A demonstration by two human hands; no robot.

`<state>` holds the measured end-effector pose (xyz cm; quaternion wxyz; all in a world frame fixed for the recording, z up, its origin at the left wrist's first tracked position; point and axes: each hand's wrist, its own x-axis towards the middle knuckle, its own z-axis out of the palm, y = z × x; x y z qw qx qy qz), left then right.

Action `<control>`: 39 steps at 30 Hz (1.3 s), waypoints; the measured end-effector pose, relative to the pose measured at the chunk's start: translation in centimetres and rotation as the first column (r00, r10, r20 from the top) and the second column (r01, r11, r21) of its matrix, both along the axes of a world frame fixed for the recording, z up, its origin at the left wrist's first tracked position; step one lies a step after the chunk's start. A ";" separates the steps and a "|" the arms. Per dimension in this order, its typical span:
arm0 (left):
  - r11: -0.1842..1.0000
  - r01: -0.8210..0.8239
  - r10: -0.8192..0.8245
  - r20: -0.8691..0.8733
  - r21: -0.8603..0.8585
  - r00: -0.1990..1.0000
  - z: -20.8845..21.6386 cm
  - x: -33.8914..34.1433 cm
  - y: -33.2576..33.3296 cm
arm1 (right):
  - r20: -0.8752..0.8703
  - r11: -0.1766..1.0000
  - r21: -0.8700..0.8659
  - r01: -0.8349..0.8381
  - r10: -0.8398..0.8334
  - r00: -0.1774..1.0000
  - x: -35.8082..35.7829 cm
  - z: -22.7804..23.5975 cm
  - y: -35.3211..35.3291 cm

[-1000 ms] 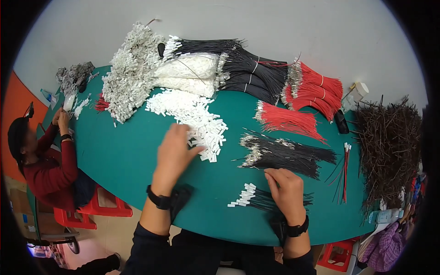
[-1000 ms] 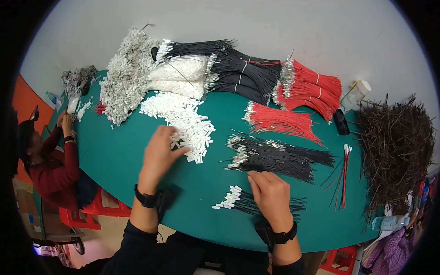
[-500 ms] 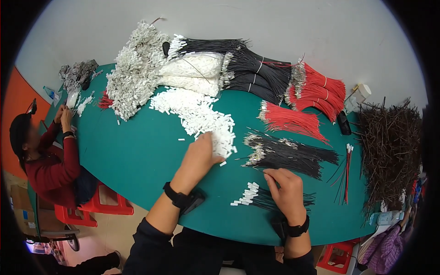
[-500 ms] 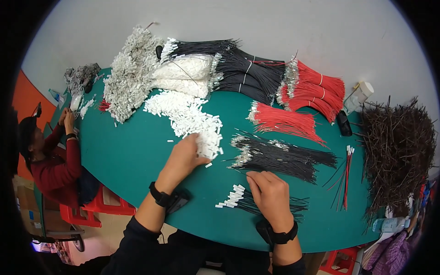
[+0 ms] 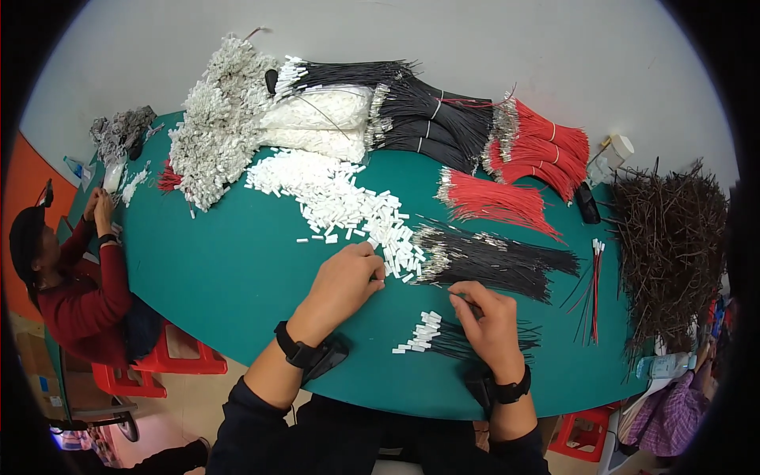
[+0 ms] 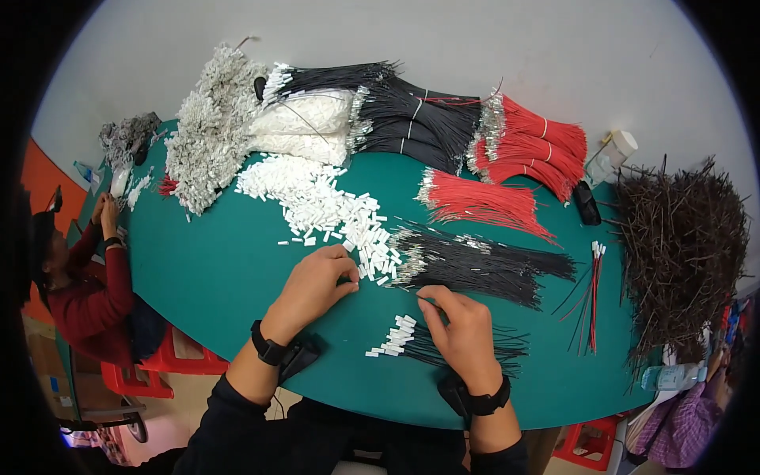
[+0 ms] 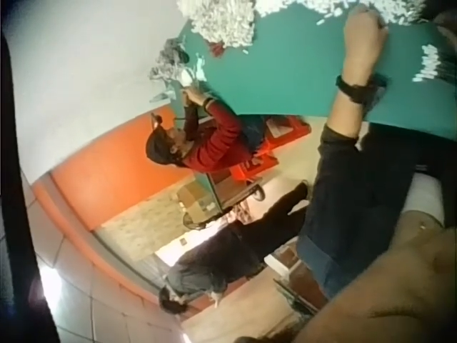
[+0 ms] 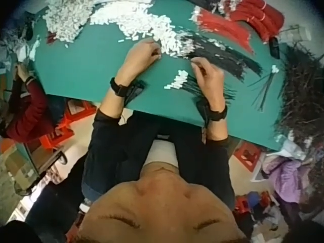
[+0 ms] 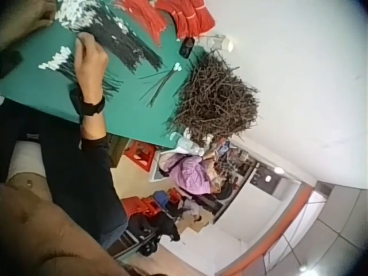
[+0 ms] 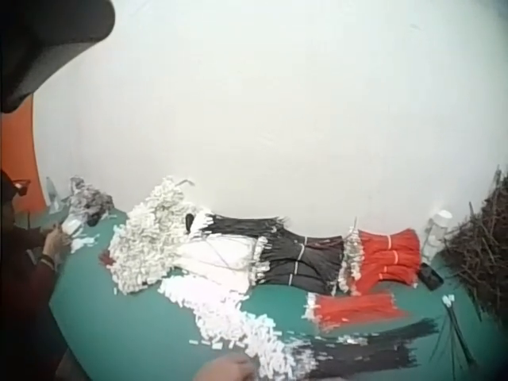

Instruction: The person picks up a white connector and a black wire, inserts the wire into the connector, and places the assembled unit on the table, repeating this process multiple times.

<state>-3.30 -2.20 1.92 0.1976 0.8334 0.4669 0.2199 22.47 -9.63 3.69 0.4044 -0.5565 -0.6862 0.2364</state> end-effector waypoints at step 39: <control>0.569 0.464 0.549 0.734 -0.679 0.401 -1.2 4.8 -2.2 | -0.113 0.997 0.069 0.046 -0.037 0.993 -0.4 0.6 -0.4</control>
